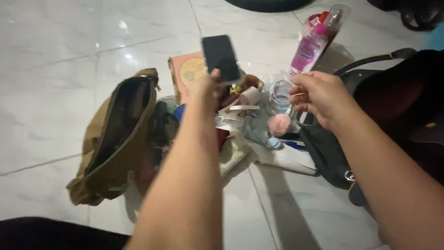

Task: The person sits on the floor and packs a black bag with personal items. They open a pink pouch and place a red item inside, put a gray hard case into the bag, handle a smartphone, flip through a small notebook, and place the notebook and other pouches into the bag.

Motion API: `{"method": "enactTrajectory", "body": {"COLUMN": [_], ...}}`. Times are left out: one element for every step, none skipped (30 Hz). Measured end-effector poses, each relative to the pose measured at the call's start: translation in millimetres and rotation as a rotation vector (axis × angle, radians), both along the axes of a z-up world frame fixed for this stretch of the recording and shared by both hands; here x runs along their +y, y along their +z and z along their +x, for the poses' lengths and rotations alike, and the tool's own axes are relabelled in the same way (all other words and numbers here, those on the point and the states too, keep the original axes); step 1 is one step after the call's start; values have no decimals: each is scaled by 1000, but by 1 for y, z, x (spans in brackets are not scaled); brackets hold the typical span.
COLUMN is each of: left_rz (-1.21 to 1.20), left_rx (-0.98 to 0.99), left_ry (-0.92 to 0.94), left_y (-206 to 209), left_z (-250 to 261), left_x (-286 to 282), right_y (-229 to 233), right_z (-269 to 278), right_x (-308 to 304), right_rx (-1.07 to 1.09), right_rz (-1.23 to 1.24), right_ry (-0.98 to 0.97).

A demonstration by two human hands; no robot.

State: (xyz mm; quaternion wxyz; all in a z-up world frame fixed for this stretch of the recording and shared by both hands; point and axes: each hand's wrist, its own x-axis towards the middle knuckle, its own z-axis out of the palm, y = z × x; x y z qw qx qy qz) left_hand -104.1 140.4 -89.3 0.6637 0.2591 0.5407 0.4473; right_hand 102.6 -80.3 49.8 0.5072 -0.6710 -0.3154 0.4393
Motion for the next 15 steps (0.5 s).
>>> {"method": "enactTrajectory", "body": {"left_rz": [-38,-80,-28,20,52,84,115,81,48,13,-10,-33,-55,-46,-36], "left_rx": [47,93,-72,-239,-357,-477,-598,-549,-499,-449,-443,-433,-424,-429,-435], "left_ry": [-87,-176,-222,-271,-336,-404,-471,-492,-512,-528,-545,-558,-572,-612,-653], "left_y": [10,15,17,18,18,18,17,16,14,14,14,15,17,20,23], "left_z": [6,13,19,23,24,26,27,28,26,24,23,20,16,14,12], "left_x": [-13,-31,-51,-69,-86,-101,-113,-123,-133,-141,-147,-152,-156,-158,-161], "right_y": [-2,-6,-8,-10,-12,-14,-15,-16,-16,-16,-15,-16,-16,-16,-17], "right_z": [1,2,4,7,9,11,14,17,21,23,24,24,25,25,25], "right_x": [1,1,1,1,1,-1,-1,-3,-5,-7,-10,-12,-14,-16,-16], "right_rx": [29,58,111,162,213,270,328,385,411,436,462,466,470,474,485], "right_rz": [-12,-26,-26,-29,-33,-24,-14,-6,36,75,114,127,141,155,158], "right_ry": [-6,-15,-17,-22,-27,-23,-18,-14,-3,11,24,34,43,53,49]}}
